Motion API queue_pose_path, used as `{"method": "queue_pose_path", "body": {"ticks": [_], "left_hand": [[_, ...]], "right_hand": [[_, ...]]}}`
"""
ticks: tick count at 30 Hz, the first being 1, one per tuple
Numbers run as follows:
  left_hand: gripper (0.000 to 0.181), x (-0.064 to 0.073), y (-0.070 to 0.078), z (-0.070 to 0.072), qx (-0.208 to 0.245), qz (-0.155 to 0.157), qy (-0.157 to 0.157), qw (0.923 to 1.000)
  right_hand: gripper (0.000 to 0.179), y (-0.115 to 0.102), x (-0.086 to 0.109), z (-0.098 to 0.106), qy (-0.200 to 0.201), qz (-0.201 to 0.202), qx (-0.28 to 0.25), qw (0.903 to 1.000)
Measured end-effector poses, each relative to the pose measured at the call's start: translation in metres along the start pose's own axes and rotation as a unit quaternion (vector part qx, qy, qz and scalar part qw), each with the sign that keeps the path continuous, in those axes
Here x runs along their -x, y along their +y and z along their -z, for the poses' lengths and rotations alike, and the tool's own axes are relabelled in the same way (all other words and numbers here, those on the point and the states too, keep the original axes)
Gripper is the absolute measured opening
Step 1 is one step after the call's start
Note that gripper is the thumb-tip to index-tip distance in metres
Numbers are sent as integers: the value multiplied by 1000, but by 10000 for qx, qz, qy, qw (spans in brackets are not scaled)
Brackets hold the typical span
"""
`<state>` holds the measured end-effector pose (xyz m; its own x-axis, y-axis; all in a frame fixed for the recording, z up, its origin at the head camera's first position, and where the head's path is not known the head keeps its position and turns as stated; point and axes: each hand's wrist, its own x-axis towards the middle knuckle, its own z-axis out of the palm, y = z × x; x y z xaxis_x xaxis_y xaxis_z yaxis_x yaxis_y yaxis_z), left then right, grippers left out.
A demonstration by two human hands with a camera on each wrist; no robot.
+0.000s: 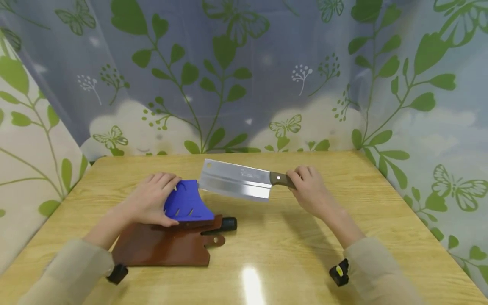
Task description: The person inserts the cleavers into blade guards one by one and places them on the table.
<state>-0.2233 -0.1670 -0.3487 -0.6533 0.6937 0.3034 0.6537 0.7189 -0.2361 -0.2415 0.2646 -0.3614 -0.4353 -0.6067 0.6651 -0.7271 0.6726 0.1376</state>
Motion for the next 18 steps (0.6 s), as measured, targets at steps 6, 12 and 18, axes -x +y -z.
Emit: {"method": "queue_pose_path", "body": {"ticks": [6, 12, 18], "left_hand": [[110, 1, -1, 0, 92, 120, -114, 9998], [110, 1, -1, -2, 86, 131, -216, 9996], [110, -1, 1, -3, -18, 127, -285, 9995]], "right_hand": [[48, -1, 1, -1, 63, 12, -15, 10000], [48, -1, -1, -1, 95, -39, -12, 9999], [48, -2, 0, -1, 125, 2, 58, 9999]]}}
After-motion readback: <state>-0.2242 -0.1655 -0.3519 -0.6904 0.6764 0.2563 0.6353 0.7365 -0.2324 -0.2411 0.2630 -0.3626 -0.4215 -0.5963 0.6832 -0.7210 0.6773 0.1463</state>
